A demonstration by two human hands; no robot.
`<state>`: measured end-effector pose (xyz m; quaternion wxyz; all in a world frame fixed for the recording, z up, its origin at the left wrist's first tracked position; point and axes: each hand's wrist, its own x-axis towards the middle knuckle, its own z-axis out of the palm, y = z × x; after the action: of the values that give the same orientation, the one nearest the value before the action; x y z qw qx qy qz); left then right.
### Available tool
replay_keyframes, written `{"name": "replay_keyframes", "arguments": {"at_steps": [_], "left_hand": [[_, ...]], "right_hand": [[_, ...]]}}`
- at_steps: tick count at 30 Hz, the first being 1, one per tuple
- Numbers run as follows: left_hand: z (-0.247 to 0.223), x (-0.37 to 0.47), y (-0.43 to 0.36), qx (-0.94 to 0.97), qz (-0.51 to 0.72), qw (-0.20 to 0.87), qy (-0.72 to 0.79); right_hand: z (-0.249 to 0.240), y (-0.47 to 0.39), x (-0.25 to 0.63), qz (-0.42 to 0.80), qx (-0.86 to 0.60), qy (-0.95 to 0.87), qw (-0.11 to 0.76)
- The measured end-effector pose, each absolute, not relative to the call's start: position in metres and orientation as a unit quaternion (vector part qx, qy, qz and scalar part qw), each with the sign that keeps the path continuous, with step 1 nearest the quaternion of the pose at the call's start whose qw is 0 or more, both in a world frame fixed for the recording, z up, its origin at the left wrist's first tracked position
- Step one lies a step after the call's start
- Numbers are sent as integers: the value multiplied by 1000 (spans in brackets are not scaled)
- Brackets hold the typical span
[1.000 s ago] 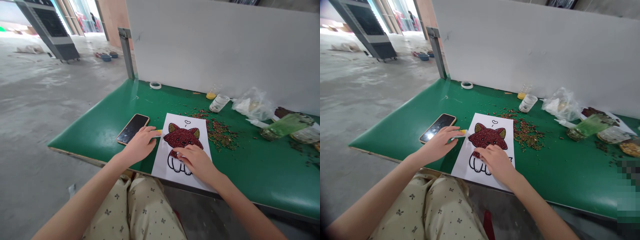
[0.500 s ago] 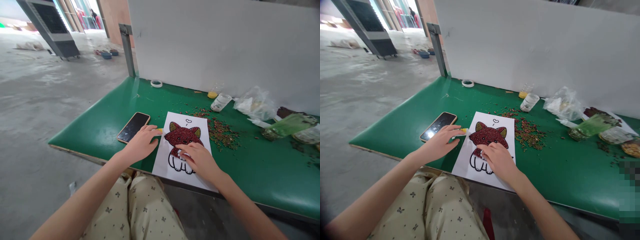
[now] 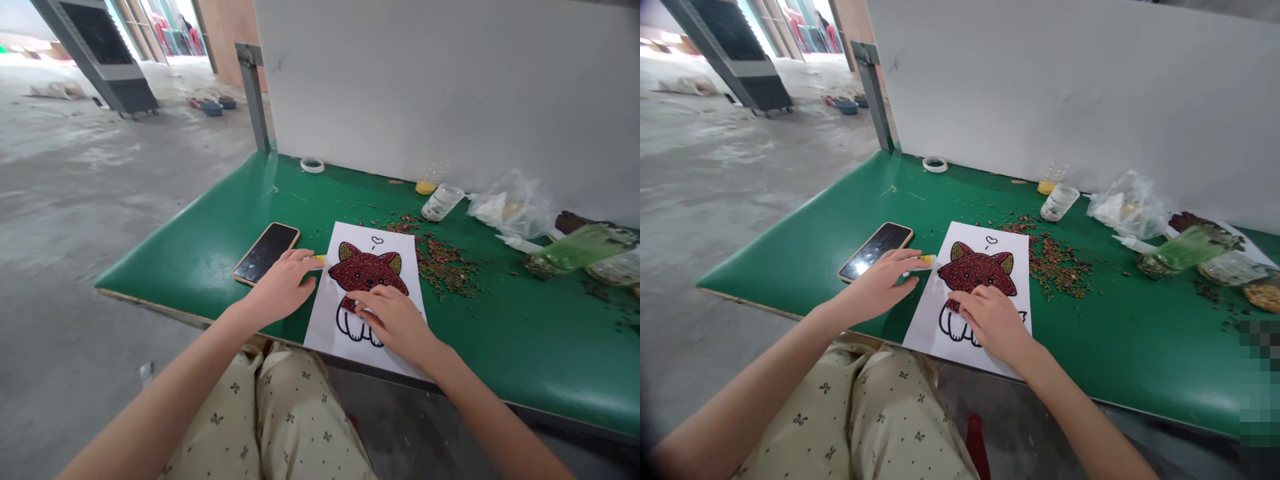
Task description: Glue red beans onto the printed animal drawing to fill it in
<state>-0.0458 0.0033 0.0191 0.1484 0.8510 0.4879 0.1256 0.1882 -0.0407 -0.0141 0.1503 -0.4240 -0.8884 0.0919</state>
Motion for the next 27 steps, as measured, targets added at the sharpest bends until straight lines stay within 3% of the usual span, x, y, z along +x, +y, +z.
{"name": "replay_keyframes", "arguments": {"at_steps": [8, 13, 17, 22, 27], "left_hand": [[17, -42, 2, 856, 126, 143, 481], [14, -27, -11, 929, 104, 121, 333], [13, -18, -23, 956, 55, 110, 267], [9, -15, -26, 947, 30, 76, 309], [2, -16, -25, 953, 18, 61, 297]], "right_hand": [[0, -31, 201, 59, -463, -862, 197], [19, 14, 250, 5, -540, -776, 324], [7, 49, 295, -1, -597, -682, 422], [-25, 59, 316, 77, -634, -652, 408], [-23, 56, 314, 62, -624, -667, 402]]}}
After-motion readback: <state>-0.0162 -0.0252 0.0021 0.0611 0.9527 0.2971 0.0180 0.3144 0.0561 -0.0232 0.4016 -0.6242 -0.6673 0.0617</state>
